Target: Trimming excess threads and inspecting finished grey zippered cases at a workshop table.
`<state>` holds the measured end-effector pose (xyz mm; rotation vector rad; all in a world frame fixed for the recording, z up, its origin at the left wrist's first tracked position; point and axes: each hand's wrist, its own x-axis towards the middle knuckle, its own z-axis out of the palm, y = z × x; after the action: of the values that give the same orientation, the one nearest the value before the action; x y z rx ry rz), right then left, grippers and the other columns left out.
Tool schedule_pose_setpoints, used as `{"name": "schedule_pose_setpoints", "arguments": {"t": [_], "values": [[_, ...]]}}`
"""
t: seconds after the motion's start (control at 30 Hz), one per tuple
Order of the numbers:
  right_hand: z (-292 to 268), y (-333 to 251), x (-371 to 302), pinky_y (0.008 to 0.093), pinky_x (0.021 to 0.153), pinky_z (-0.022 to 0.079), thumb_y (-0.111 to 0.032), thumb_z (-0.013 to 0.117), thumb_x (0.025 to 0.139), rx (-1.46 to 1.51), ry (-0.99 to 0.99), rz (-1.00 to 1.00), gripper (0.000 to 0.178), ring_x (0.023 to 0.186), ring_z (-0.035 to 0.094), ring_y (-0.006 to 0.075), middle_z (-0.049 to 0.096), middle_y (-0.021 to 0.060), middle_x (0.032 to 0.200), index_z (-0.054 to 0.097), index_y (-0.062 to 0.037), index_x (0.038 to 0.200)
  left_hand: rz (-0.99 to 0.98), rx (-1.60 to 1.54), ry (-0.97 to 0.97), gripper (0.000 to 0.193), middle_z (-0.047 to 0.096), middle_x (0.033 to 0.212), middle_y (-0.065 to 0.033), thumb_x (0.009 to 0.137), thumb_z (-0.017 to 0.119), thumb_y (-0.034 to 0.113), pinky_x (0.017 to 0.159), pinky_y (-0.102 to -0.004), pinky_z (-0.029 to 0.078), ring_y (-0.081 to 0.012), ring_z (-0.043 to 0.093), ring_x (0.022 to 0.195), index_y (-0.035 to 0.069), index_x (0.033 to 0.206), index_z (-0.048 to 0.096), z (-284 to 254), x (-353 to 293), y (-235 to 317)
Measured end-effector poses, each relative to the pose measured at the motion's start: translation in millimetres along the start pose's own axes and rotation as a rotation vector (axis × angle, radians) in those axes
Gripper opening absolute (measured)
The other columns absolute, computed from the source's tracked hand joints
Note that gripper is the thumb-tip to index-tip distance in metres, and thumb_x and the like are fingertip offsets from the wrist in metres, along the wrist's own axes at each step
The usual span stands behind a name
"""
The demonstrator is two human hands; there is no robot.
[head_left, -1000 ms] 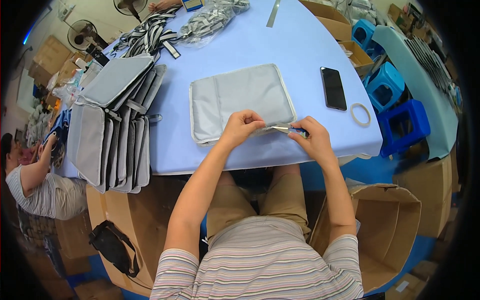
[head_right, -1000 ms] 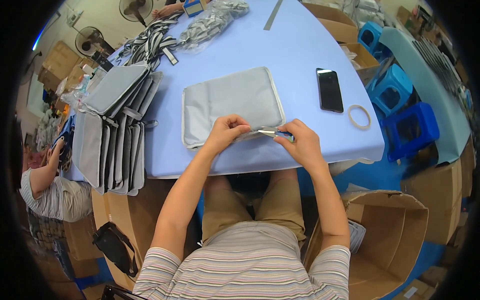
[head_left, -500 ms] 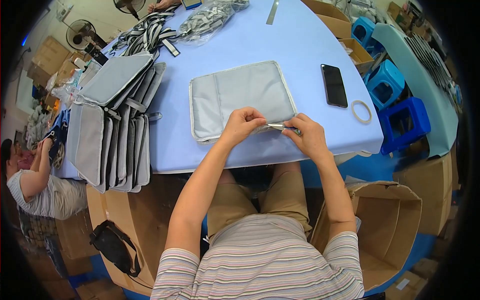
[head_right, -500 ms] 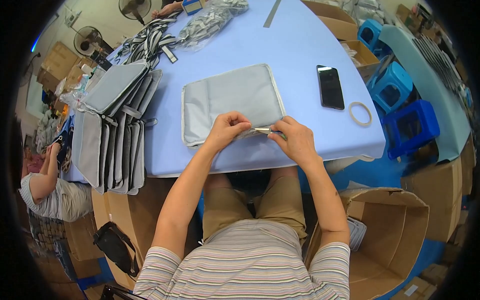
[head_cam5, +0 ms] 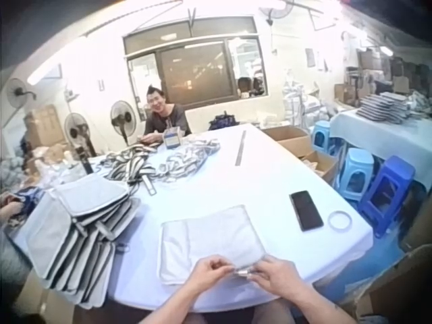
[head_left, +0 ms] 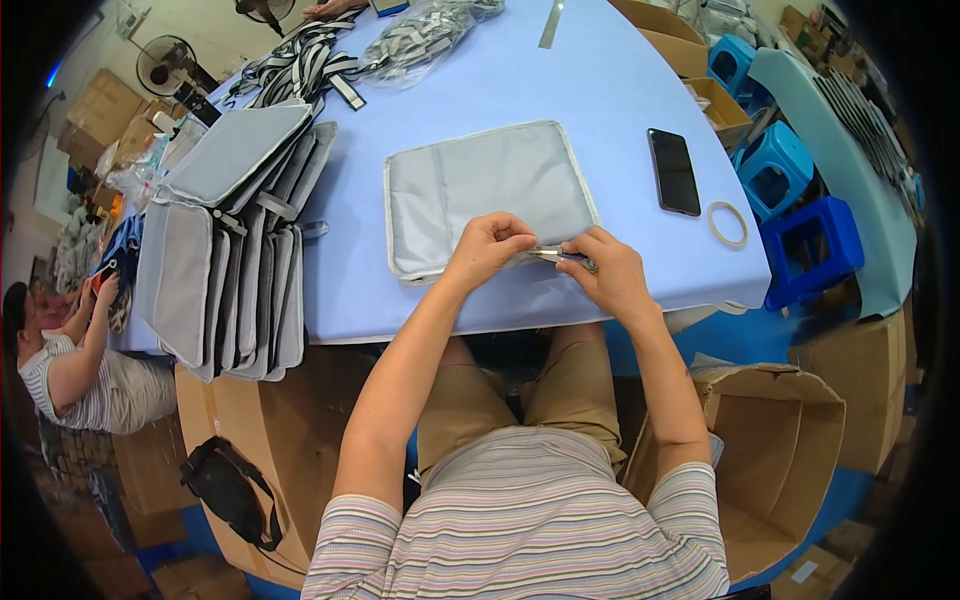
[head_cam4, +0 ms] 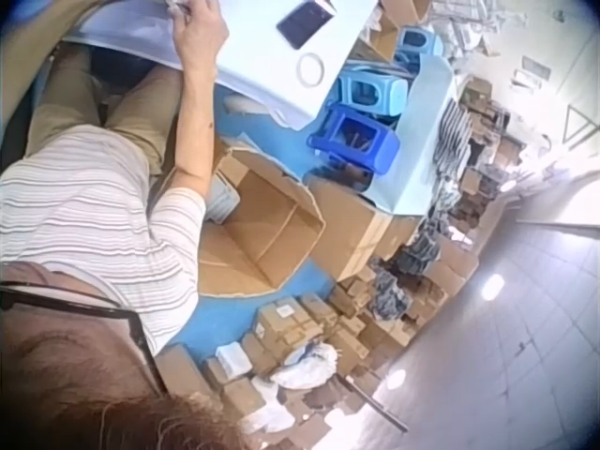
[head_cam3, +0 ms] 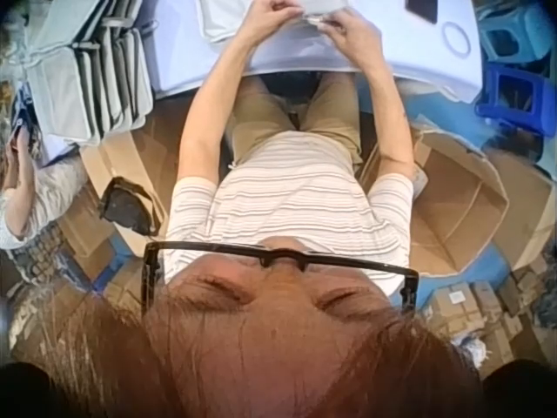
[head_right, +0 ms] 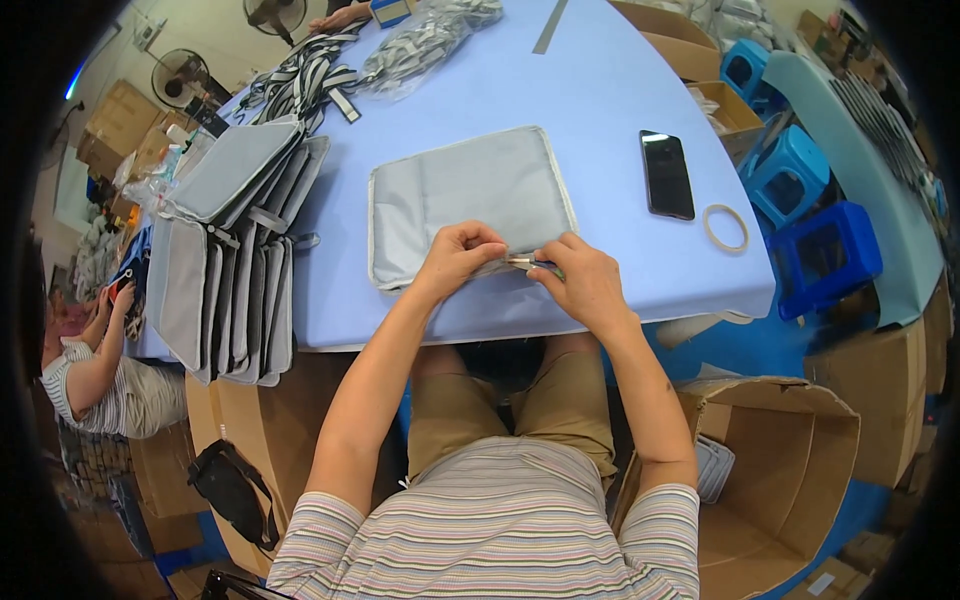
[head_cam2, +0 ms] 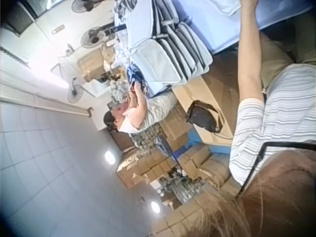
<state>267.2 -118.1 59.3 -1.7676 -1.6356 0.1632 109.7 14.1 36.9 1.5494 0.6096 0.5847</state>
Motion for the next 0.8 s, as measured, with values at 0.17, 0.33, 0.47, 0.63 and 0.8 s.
{"name": "schedule_pose_setpoints", "arguments": {"t": [0.17,0.33,0.47,0.63,0.8], "values": [[0.0,0.0,-0.9,0.0319,0.057,0.046,-0.019,0.071,0.071,0.000,0.001,0.009,0.020,0.063,0.058,0.0241,0.058,0.0063,0.078,0.063,-0.0061,0.083,-0.029,0.021,-0.015,0.008,0.060,0.071,-0.0011,0.079,0.064,0.009,0.056,-0.0181,0.041,-0.0046,0.053,0.064,0.001,0.082,0.062,-4.0,0.2,-1.2],[0.4,-5.9,-0.7,0.0322,0.057,0.046,-0.020,0.071,0.071,0.027,-0.016,0.031,0.020,0.064,0.058,0.0246,0.058,0.0069,0.078,0.063,-0.0063,0.084,-0.009,-0.117,-0.041,0.008,0.059,0.073,0.0002,0.079,0.064,0.008,0.057,-0.0178,0.040,-0.0036,0.051,0.065,0.001,0.082,0.062,-8.2,1.2,-5.3],[10.4,-9.6,1.7,0.0328,0.058,0.046,-0.020,0.071,0.071,0.011,-0.009,-0.016,0.021,0.066,0.058,0.0251,0.058,0.0068,0.079,0.063,-0.0068,0.085,0.000,-0.162,-0.048,0.007,0.060,0.074,0.0001,0.079,0.064,0.007,0.058,-0.0176,0.040,-0.0038,0.051,0.066,0.001,0.082,0.062,-10.8,1.0,-7.5],[14.9,-13.8,3.7,0.0332,0.059,0.046,-0.021,0.070,0.072,-0.011,-0.035,-0.022,0.020,0.067,0.059,0.0254,0.058,0.0065,0.079,0.063,-0.0073,0.085,-0.027,-0.199,-0.061,0.007,0.060,0.075,0.0000,0.079,0.065,0.006,0.060,-0.0179,0.041,-0.0041,0.051,0.067,0.001,0.082,0.062,-11.6,-0.1,-4.4],[14.4,-11.4,2.9,0.0332,0.058,0.045,-0.020,0.070,0.071,0.004,-0.034,-0.027,0.020,0.066,0.058,0.0253,0.057,0.0067,0.077,0.063,-0.0064,0.084,0.031,-0.198,-0.082,0.011,0.058,0.070,-0.0004,0.082,0.062,0.011,0.057,-0.0186,0.039,-0.0047,0.050,0.064,0.000,0.079,0.062,-16.0,0.6,-12.5]]}}
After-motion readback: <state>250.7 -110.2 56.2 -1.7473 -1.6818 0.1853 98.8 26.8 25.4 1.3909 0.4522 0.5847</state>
